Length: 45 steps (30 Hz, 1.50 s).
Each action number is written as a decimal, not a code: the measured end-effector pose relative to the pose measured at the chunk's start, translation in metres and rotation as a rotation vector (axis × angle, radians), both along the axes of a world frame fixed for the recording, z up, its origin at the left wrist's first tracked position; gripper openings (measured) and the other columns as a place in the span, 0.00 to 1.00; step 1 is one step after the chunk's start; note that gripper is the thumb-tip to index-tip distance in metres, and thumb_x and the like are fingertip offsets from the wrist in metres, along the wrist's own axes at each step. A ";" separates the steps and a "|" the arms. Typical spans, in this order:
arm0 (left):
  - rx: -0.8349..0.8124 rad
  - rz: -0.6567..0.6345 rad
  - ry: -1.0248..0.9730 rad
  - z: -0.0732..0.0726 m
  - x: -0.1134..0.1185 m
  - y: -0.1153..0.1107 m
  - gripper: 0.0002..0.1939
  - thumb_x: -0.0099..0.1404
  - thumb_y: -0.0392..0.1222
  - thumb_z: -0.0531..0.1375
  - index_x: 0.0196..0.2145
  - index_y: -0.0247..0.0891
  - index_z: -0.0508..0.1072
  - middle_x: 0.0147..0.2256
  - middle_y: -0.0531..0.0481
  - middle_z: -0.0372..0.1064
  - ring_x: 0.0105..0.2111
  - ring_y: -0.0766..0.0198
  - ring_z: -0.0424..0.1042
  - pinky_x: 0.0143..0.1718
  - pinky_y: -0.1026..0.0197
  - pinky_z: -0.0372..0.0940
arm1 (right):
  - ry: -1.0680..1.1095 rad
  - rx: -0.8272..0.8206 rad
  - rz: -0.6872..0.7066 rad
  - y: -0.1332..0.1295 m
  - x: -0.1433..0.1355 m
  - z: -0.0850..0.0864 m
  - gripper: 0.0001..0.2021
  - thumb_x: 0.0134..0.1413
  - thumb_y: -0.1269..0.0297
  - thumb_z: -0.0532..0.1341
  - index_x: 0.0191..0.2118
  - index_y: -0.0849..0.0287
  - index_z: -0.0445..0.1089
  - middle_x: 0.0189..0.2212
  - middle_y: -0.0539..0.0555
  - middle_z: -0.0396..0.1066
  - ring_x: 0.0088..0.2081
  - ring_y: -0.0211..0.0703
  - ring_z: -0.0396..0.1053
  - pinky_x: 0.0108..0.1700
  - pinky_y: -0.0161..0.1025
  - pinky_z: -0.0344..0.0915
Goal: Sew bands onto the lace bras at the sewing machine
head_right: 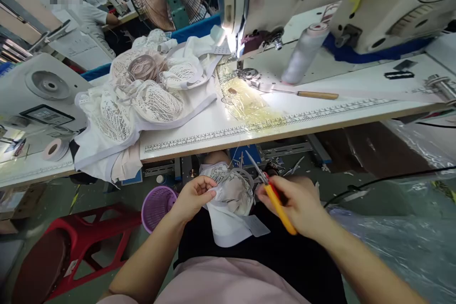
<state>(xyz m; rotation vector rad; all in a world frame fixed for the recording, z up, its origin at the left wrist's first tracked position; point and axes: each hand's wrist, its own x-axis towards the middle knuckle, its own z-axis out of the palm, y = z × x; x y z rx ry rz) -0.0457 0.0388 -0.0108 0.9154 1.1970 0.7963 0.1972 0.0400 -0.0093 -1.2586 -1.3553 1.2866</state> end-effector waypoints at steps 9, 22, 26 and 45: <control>0.035 0.013 0.004 0.005 0.007 -0.009 0.14 0.46 0.46 0.65 0.28 0.34 0.69 0.21 0.55 0.58 0.23 0.71 0.56 0.26 0.66 0.52 | 0.273 -0.223 0.080 0.015 -0.078 -0.003 0.17 0.33 0.58 0.68 0.25 0.57 0.60 0.25 0.49 0.70 0.22 0.36 0.65 0.27 0.38 0.66; 0.065 0.037 -0.017 0.003 0.011 -0.008 0.08 0.48 0.40 0.63 0.25 0.35 0.69 0.22 0.54 0.62 0.25 0.70 0.59 0.29 0.65 0.53 | 0.303 -0.218 0.066 0.018 -0.084 -0.004 0.14 0.35 0.62 0.67 0.25 0.58 0.59 0.24 0.46 0.65 0.26 0.35 0.62 0.30 0.35 0.60; 0.063 0.051 0.006 0.003 0.013 -0.007 0.05 0.48 0.38 0.61 0.23 0.35 0.69 0.22 0.54 0.62 0.24 0.70 0.58 0.28 0.66 0.53 | 0.306 -0.208 0.051 0.020 -0.087 -0.006 0.14 0.36 0.62 0.66 0.25 0.57 0.59 0.23 0.45 0.63 0.26 0.35 0.61 0.30 0.35 0.59; -0.055 0.166 -0.040 -0.001 0.014 -0.005 0.05 0.44 0.32 0.56 0.23 0.35 0.68 0.17 0.57 0.56 0.18 0.73 0.51 0.21 0.67 0.45 | 0.214 -0.130 0.020 0.026 -0.078 -0.004 0.13 0.37 0.61 0.66 0.25 0.56 0.59 0.24 0.46 0.62 0.27 0.37 0.60 0.32 0.36 0.59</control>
